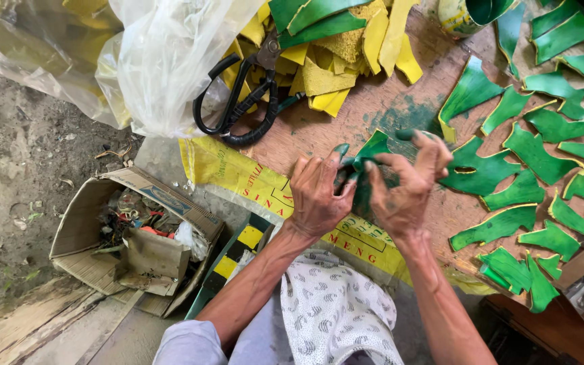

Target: The person paints yellow foam cutouts green using a sponge and a small container of paint. They repeatedly dip the sponge into the paint, apply it to the foam pieces, and place the finished items on a nearby mat.

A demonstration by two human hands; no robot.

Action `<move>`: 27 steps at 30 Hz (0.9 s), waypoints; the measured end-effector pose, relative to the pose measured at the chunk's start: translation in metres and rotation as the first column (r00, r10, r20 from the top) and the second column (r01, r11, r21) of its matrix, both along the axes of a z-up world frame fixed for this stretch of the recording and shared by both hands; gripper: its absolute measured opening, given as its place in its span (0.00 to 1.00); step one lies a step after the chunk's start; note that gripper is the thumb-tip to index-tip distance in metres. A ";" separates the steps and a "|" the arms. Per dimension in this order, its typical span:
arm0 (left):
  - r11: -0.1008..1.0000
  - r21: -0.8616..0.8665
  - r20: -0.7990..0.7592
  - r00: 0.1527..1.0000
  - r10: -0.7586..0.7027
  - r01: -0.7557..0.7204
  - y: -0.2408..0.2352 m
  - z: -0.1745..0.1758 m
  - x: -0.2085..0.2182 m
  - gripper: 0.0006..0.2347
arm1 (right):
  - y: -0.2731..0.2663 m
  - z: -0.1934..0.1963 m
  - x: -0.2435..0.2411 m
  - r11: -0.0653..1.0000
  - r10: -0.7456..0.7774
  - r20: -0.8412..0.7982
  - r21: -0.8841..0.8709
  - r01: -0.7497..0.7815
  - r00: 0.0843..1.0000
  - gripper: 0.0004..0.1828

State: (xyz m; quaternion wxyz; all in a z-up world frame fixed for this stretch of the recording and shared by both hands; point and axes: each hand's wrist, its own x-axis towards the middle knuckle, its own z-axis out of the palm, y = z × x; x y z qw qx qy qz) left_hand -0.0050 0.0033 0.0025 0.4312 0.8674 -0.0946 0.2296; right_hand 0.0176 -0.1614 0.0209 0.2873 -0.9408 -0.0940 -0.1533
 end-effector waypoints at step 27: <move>1.000 0.014 -0.040 0.999 0.001 0.000 -0.004 0.007 0.001 0.26 | -0.023 0.012 0.015 0.974 -0.091 0.039 0.210 0.081 0.995 0.07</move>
